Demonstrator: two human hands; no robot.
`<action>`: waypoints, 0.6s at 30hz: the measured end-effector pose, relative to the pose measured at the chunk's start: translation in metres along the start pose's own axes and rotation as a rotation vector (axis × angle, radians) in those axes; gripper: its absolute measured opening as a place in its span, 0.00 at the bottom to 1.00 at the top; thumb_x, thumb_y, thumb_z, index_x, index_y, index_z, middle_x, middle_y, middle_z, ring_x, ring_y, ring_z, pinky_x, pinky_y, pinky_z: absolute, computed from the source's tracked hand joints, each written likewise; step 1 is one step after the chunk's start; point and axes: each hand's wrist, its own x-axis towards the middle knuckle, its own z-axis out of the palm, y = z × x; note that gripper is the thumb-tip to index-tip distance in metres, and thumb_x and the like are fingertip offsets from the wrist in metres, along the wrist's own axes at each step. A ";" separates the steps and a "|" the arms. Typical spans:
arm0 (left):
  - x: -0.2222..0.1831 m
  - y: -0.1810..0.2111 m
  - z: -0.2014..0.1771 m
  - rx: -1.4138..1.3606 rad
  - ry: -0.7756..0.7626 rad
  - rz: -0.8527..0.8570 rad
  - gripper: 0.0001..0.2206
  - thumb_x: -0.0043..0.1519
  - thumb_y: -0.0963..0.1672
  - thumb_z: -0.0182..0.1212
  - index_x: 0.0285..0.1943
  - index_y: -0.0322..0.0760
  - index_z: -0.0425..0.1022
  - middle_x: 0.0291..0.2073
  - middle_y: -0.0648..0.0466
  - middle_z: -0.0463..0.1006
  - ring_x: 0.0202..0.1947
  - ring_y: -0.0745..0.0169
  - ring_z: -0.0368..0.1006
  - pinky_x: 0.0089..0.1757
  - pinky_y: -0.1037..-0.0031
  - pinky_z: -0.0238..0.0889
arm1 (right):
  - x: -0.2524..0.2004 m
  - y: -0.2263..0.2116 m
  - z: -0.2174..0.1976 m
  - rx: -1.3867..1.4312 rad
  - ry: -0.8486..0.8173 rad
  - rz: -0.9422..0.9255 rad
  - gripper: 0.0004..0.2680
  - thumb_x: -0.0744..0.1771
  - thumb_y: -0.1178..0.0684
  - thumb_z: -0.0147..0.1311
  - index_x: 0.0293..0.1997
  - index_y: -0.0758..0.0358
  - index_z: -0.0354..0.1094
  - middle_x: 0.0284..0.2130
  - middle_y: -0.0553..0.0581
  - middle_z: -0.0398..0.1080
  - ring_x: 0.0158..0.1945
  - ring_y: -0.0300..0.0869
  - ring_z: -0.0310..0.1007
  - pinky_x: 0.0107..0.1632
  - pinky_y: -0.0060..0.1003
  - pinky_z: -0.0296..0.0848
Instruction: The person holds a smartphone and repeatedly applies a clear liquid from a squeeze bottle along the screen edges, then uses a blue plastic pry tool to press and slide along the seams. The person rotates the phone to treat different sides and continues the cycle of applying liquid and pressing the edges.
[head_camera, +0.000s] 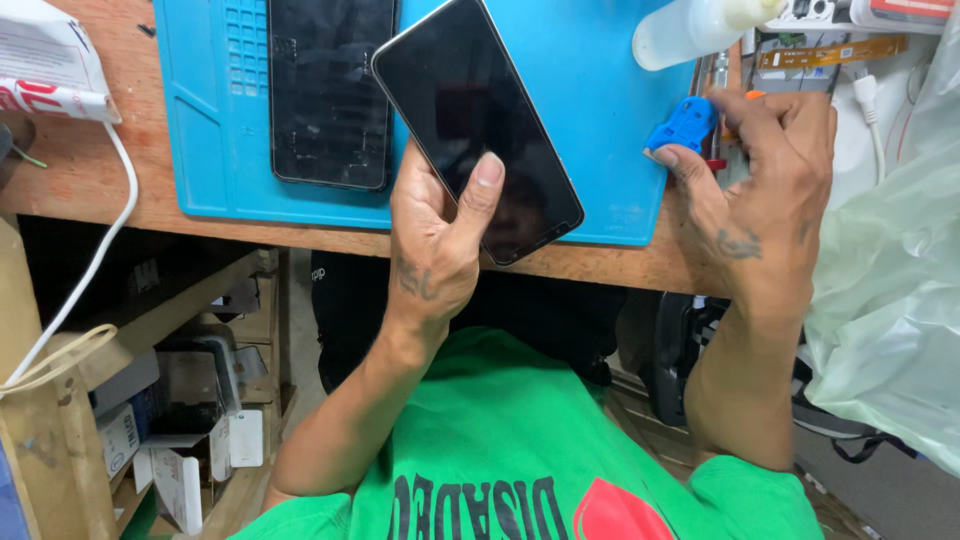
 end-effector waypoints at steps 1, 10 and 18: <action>0.000 -0.001 0.000 -0.026 -0.002 -0.018 0.17 0.75 0.43 0.58 0.69 0.29 0.63 0.56 0.47 0.77 0.57 0.61 0.75 0.62 0.68 0.71 | 0.000 0.001 0.001 0.028 0.012 0.026 0.17 0.63 0.56 0.77 0.51 0.70 0.72 0.43 0.63 0.64 0.47 0.53 0.66 0.51 0.47 0.69; -0.011 -0.006 -0.001 -0.045 -0.006 -0.022 0.22 0.73 0.42 0.61 0.72 0.28 0.57 0.58 0.47 0.74 0.61 0.60 0.72 0.65 0.69 0.66 | -0.036 -0.029 0.012 0.732 0.187 0.236 0.15 0.72 0.62 0.71 0.54 0.72 0.59 0.43 0.62 0.73 0.42 0.39 0.73 0.49 0.27 0.71; -0.014 -0.004 0.001 0.004 0.027 -0.086 0.19 0.74 0.43 0.61 0.67 0.26 0.61 0.54 0.48 0.74 0.56 0.64 0.73 0.59 0.72 0.69 | -0.027 -0.054 0.031 0.919 0.191 0.194 0.15 0.69 0.64 0.65 0.53 0.69 0.56 0.43 0.64 0.73 0.44 0.39 0.77 0.52 0.28 0.77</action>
